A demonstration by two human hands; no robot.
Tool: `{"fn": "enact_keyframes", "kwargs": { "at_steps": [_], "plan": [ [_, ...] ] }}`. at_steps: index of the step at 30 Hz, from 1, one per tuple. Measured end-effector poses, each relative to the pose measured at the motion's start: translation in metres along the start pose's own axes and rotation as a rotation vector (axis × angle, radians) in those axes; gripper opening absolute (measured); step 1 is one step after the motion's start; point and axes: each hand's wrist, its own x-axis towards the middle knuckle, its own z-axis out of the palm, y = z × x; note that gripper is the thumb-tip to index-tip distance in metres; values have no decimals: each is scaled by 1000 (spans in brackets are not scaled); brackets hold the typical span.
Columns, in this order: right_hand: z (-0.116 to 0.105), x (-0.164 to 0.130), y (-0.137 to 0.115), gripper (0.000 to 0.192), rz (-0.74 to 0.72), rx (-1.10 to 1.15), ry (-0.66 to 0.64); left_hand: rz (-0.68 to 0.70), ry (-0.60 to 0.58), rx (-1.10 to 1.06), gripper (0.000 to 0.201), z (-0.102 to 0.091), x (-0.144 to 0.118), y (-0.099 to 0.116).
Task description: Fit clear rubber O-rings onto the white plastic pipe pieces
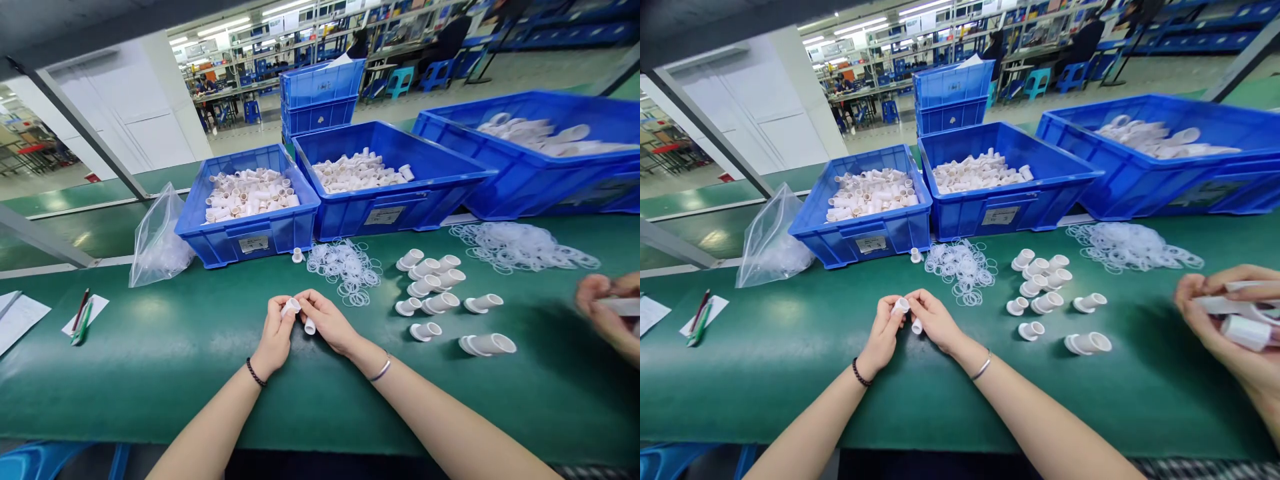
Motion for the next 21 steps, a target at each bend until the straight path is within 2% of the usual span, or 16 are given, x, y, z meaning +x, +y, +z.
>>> {"fn": "enact_keyframes", "kwargs": {
  "at_steps": [4,8,16,21],
  "plan": [
    [0,2,5,41,-62,-94,-43,-131,38,-284,37,7,4,-5],
    [-1,3,12,36,-115,-112,-64,-229,11,-555,39,11,6,-1],
    [-1,4,10,35,-64,34,-62,-314,-39,-685,39,8,9,4],
    [-1,4,10,34,-54,-12,-71,-336,-60,-644,39,7,10,2]
  ]
}}
